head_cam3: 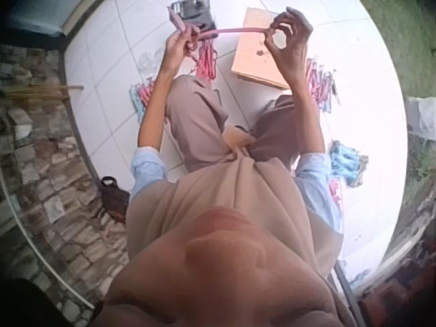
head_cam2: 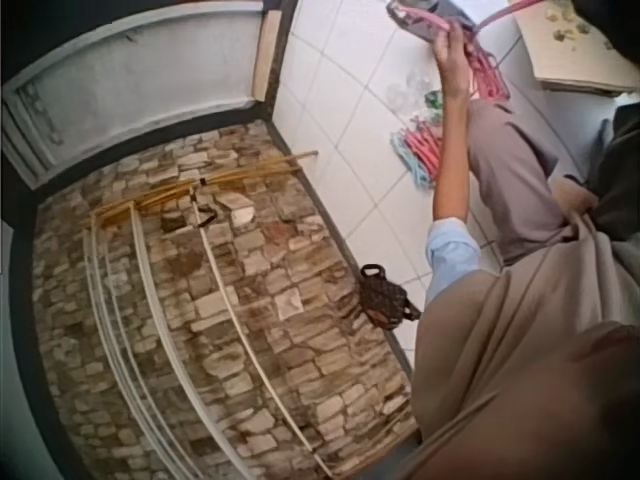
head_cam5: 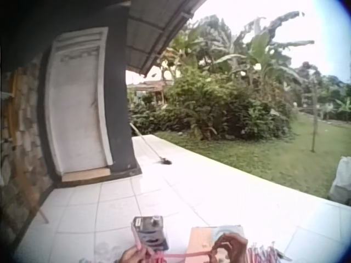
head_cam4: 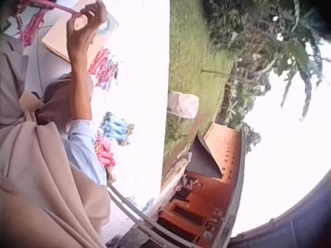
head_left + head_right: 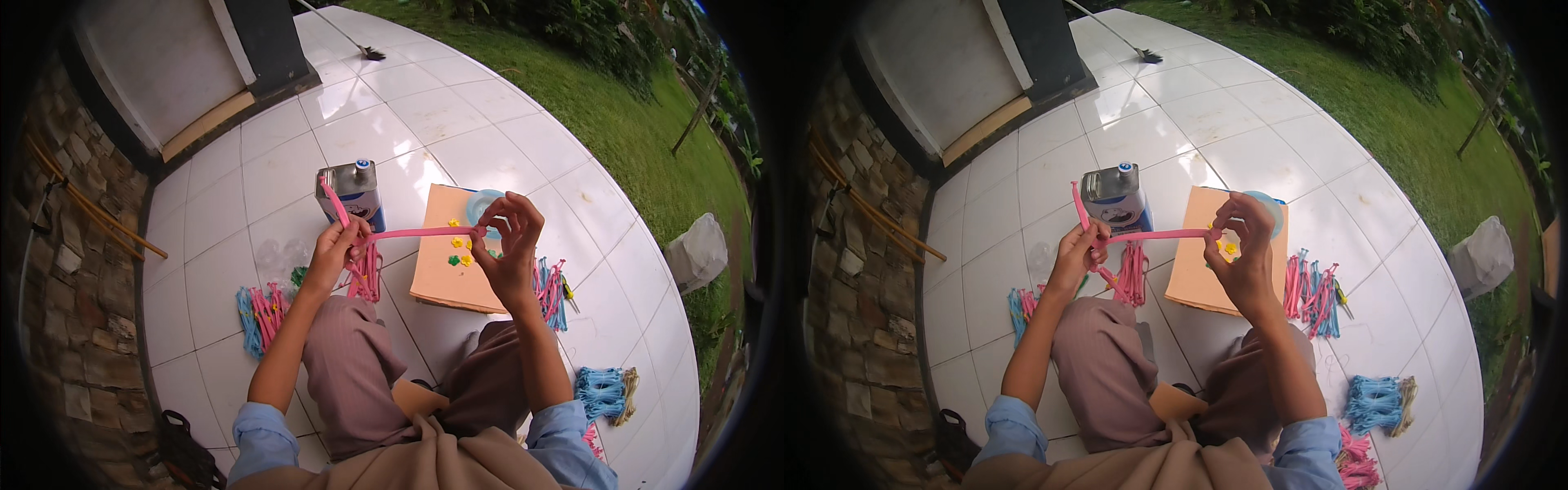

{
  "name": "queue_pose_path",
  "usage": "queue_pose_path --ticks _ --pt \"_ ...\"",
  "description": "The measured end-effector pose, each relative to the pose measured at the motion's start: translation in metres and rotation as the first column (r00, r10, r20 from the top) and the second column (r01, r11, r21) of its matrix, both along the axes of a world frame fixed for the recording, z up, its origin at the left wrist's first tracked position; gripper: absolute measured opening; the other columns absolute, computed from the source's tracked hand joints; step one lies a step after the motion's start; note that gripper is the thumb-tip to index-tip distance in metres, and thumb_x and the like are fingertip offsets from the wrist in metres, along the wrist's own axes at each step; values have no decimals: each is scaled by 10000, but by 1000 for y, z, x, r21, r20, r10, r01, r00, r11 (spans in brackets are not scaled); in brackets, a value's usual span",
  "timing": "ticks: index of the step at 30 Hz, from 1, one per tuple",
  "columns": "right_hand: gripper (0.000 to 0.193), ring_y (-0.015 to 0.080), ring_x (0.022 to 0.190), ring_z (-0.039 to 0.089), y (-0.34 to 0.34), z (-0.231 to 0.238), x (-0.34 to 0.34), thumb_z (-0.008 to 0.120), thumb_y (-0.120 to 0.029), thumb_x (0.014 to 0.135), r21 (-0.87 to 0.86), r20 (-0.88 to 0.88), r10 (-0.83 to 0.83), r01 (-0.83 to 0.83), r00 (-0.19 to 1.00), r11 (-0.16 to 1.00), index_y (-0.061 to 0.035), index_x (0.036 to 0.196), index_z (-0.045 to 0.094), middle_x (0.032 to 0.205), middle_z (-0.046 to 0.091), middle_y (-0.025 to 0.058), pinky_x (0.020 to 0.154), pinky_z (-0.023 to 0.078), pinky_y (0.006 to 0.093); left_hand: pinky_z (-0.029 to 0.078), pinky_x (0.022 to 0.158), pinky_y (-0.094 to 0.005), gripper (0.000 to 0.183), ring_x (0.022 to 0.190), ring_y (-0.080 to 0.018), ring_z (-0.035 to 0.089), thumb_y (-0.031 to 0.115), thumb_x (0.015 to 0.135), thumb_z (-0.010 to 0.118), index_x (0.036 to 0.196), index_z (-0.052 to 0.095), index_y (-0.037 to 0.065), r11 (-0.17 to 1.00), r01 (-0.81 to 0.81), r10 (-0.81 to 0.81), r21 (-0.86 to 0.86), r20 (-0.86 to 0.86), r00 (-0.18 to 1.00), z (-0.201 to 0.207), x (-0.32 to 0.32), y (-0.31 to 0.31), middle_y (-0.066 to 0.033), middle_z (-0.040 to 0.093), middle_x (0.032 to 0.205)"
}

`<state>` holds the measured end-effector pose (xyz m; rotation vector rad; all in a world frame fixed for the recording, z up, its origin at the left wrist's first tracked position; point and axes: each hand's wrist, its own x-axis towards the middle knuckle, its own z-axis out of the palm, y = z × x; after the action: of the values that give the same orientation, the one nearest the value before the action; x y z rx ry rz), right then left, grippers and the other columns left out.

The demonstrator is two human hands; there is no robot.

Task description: The person applies glue to small flower-shaped shoe decorations and attaches them to pink straps while sitting on a tiled floor.

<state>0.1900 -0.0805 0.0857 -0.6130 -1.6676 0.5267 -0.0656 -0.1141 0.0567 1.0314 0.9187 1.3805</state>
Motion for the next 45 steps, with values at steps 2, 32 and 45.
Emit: queue_pose_path --ticks 2,32,45 --pt "720 174 853 531 4 -2 10 609 163 686 7 18 -49 49 999 999 -101 1268 275 976 452 97 769 507 315 422 654 -225 110 715 -85 503 132 912 516 876 484 33 1000 8 -15 -24 -310 951 11 13 -3 -40 514 879" --pt "487 302 1012 436 64 -139 29 677 29 634 -304 702 188 50 687 951 -63 1063 466 1069 540 80 869 406 386 324 526 -203 264 552 -45 389 78 826 596 750 354 147 963 -32 60 -267 95 994 -41 29 25 17 487 767" --pt "513 285 923 483 67 -151 56 663 34 637 -275 691 174 33 702 961 -44 1101 459 929 563 101 832 408 378 352 578 -212 249 619 -58 402 40 835 580 761 359 128 964 11 -40 -266 -106 994 -45 43 43 13 465 792"
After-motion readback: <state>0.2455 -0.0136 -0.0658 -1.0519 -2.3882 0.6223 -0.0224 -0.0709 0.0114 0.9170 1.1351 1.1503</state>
